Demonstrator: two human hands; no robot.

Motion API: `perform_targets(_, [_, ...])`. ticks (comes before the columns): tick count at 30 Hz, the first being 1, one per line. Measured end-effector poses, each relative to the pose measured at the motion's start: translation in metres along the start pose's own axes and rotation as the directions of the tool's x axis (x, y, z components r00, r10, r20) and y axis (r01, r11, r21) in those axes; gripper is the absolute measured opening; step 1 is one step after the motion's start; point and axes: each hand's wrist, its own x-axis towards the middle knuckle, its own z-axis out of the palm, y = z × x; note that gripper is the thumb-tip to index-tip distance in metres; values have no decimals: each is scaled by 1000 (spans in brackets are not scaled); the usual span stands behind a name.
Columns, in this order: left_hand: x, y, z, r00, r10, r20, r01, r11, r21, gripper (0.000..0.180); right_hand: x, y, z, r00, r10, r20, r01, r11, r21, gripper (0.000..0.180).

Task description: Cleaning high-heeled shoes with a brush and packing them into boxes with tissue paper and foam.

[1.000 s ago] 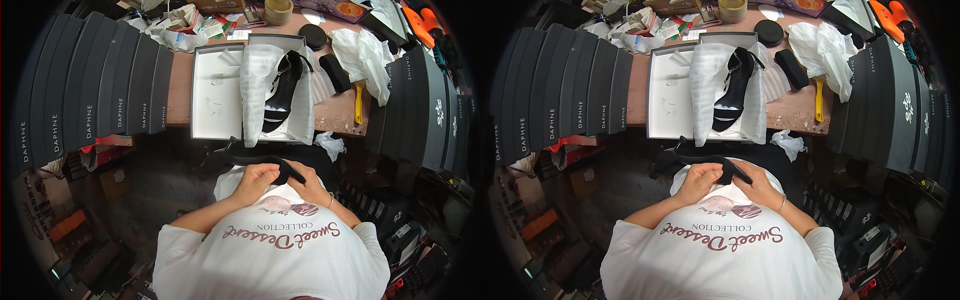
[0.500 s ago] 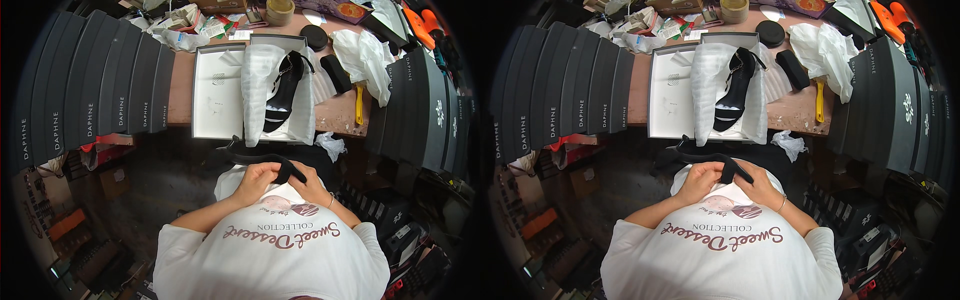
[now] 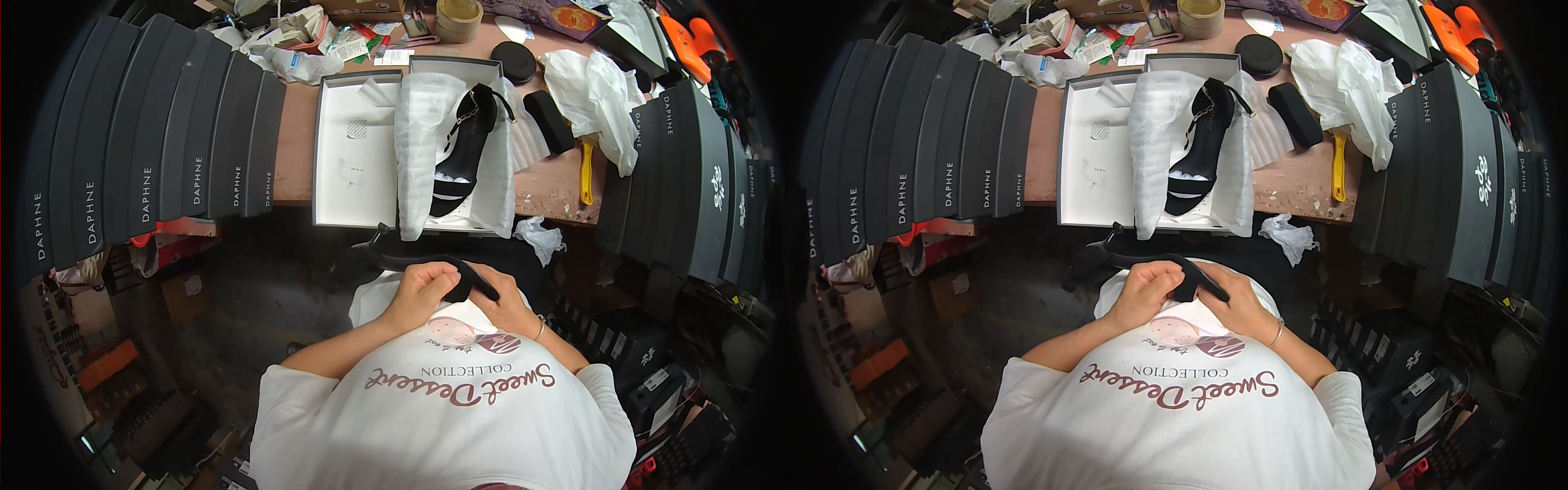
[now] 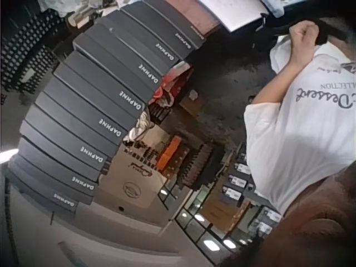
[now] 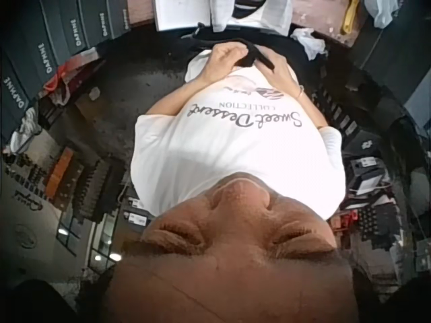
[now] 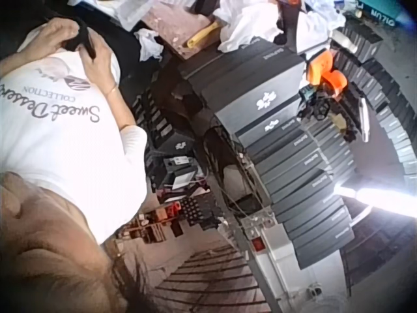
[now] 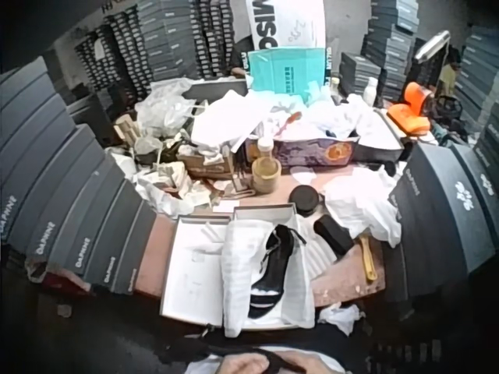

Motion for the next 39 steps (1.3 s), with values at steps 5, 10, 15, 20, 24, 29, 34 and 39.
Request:
perform_targets(5, [-3, 20, 17, 999, -36, -32, 31, 989, -147, 20, 1, 1, 0, 1000, 3, -16, -3, 1000, 20, 37])
perform_targets(10, [0, 7, 4, 1000, -24, -12, 24, 1000, 6, 23, 2, 1, 0, 998, -56, -8, 56, 998, -23, 37])
perform_targets(15, [-4, 12, 10, 999, 36, -12, -35, 997, 65, 23, -1, 3, 1, 1000, 13, -11, -12, 1000, 17, 37])
perform_targets(20, [1, 19, 20, 997, 61, -36, -56, 989, 135, 14, 4, 4, -2, 994, -98, -38, 97, 995, -31, 33])
perform_targets(24, [0, 31, 27, 983, 178, -43, -154, 931, 331, 14, 14, -10, -16, 977, -68, 200, 57, 997, 60, 36])
perform_targets(29, [1, 42, 25, 994, 108, -17, -97, 945, 313, 10, 52, -48, -69, 663, 61, 746, 81, 985, -152, 63])
perform_targets(34, [5, 40, 13, 989, 151, -3, -137, 907, 399, 9, 81, -40, -133, 973, -45, 226, 20, 994, 110, 45])
perform_targets(39, [10, 60, 10, 910, 384, 156, -377, 610, 697, 17, 150, -55, -179, 954, -213, -211, 193, 975, -112, 27])
